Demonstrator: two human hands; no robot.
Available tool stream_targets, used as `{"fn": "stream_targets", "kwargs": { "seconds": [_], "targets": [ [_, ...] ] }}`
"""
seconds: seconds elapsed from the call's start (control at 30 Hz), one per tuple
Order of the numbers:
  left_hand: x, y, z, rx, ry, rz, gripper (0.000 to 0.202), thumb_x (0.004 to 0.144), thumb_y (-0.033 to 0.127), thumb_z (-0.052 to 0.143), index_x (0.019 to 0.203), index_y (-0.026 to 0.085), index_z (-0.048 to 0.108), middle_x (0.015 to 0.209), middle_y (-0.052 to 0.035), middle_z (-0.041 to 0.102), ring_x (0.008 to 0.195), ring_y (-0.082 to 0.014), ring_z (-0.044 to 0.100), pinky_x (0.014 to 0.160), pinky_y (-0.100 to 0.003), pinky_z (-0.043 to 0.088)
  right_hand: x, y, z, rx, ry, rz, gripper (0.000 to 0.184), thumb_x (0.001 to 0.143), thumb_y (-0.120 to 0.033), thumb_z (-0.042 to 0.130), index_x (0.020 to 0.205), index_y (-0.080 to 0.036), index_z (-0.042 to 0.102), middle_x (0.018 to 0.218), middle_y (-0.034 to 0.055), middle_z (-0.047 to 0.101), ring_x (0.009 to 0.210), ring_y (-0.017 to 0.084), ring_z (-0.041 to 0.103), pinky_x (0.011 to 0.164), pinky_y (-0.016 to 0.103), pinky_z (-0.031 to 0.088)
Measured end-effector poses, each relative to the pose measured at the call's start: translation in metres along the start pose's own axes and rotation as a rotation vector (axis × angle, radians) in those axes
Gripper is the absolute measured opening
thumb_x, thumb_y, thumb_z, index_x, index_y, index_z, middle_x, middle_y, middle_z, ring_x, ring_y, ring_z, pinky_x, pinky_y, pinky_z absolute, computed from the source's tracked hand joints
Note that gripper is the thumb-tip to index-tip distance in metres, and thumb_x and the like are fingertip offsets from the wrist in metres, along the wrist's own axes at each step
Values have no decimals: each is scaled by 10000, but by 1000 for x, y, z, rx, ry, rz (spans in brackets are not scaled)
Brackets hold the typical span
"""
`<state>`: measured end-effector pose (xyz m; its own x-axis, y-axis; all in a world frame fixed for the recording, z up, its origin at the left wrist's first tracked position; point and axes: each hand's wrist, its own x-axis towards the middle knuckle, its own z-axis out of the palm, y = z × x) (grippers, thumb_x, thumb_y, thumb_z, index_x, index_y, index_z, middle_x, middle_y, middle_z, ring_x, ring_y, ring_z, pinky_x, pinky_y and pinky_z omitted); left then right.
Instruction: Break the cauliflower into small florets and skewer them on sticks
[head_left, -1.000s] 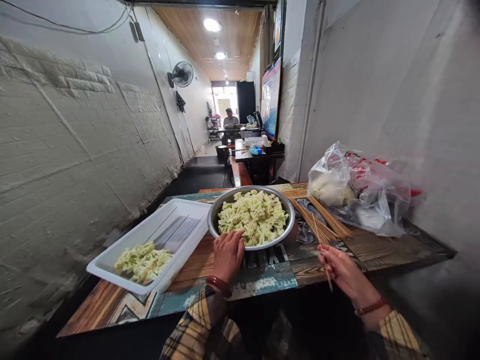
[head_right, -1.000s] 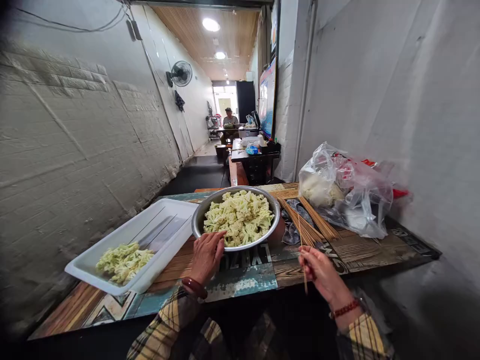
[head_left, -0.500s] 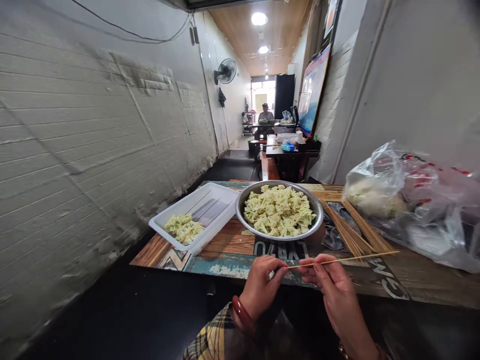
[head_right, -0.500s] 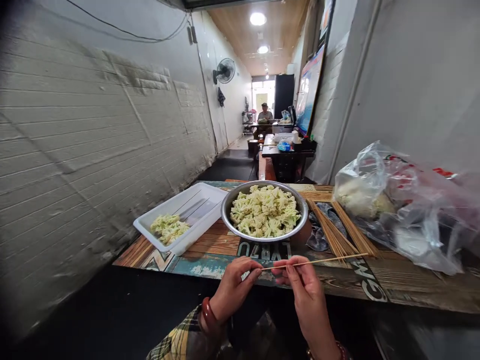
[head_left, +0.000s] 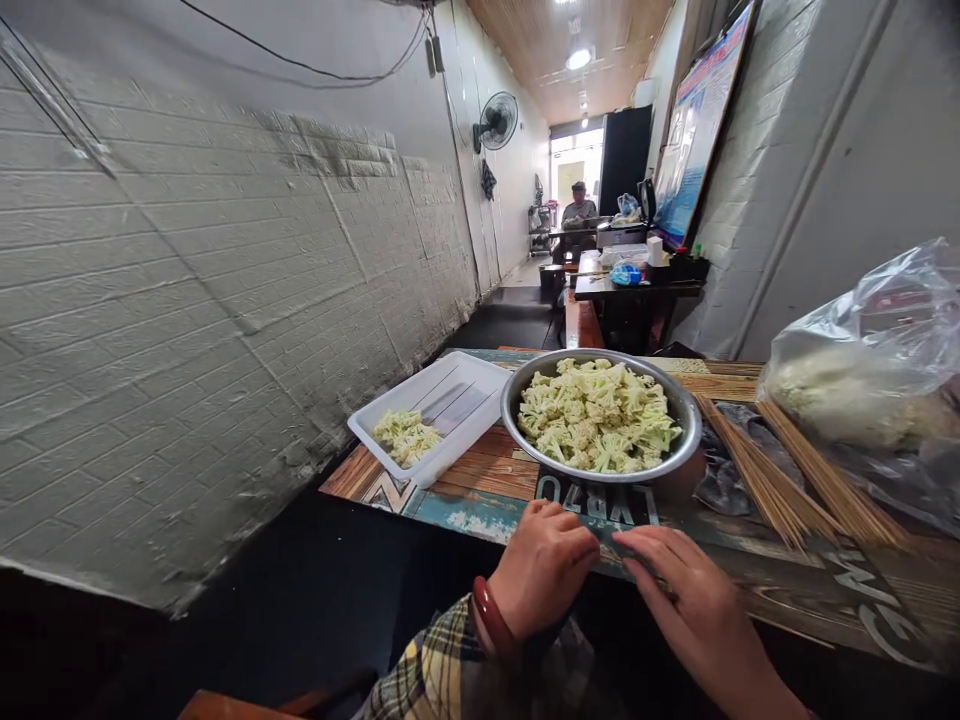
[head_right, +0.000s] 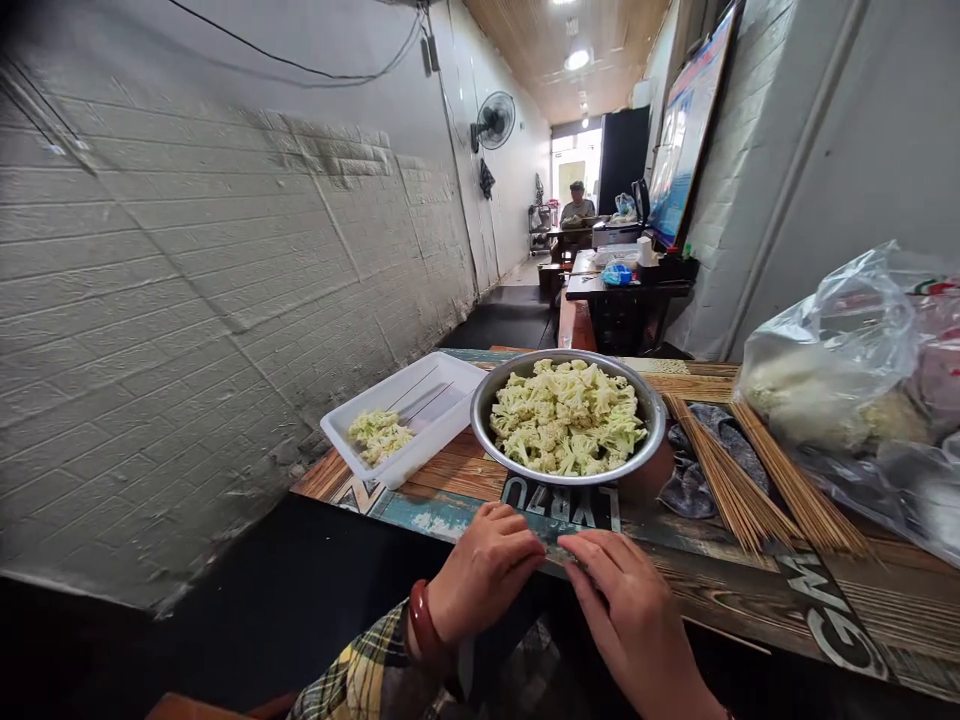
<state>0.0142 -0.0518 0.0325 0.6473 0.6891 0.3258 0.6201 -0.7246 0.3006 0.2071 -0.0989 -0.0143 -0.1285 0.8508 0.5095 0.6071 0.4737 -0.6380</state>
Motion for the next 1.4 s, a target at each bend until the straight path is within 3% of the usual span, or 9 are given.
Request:
{"fn": "stream_targets", "kwargs": {
  "seconds": [0.23, 0.3, 0.4, 0.57, 0.9, 1.13, 1.4],
  "targets": [
    [-4, -6, 4, -85, 18, -27, 131, 844, 219, 555, 744, 191, 635, 727, -15, 639, 762, -151, 546, 747, -299, 375, -9, 3, 17, 114, -122, 26, 268, 918, -240, 436, 1056, -244, 665, 906, 30, 702, 817, 161, 663, 756, 279, 519],
    [-4, -13, 1, -191, 65, -72, 126, 833, 218, 564, 735, 184, 636, 719, -20, 644, 751, -150, 560, 731, -285, 395, -5, 7, 18, 174, -135, 117, 239, 900, -280, 470, 983, -232, 688, 804, 19, 686, 733, 157, 649, 712, 277, 507],
    [0, -27, -8, -343, 200, -191, 164, 842, 256, 538, 744, 170, 639, 746, -38, 659, 748, -154, 584, 712, -272, 428, 5, 22, 19, 350, -135, 374, 264, 859, -387, 514, 902, -193, 688, 568, -37, 573, 447, 108, 508, 478, 236, 416],
    [3, -52, -22, -456, 336, -355, 227, 833, 332, 521, 748, 157, 639, 704, -28, 650, 673, -145, 580, 657, -256, 453, 11, 44, 27, 628, -84, 560, 384, 747, -516, 614, 881, -165, 694, 513, -65, 501, 425, 86, 420, 439, 213, 330],
    [9, -69, -21, -415, 321, -354, 210, 820, 306, 511, 891, 160, 643, 717, -12, 634, 665, -130, 567, 609, -234, 438, 7, 45, 27, 568, -134, 540, 381, 791, -490, 588, 950, -164, 707, 497, -71, 489, 398, 75, 409, 437, 214, 316],
    [32, -82, -20, -222, 303, -268, 191, 835, 265, 501, 933, 169, 633, 791, -31, 651, 742, -151, 590, 704, -275, 458, 9, 50, 31, 558, -129, 547, 377, 755, -504, 611, 870, -158, 710, 548, -35, 572, 429, 102, 500, 435, 225, 344],
    [65, -88, -21, -116, 189, -210, 199, 796, 190, 528, 956, 189, 645, 908, -57, 657, 881, -193, 582, 864, -343, 435, 8, 42, 30, 499, -61, 570, 346, 706, -515, 641, 808, -195, 723, 539, -36, 587, 422, 112, 516, 428, 228, 380]
  ]
}}
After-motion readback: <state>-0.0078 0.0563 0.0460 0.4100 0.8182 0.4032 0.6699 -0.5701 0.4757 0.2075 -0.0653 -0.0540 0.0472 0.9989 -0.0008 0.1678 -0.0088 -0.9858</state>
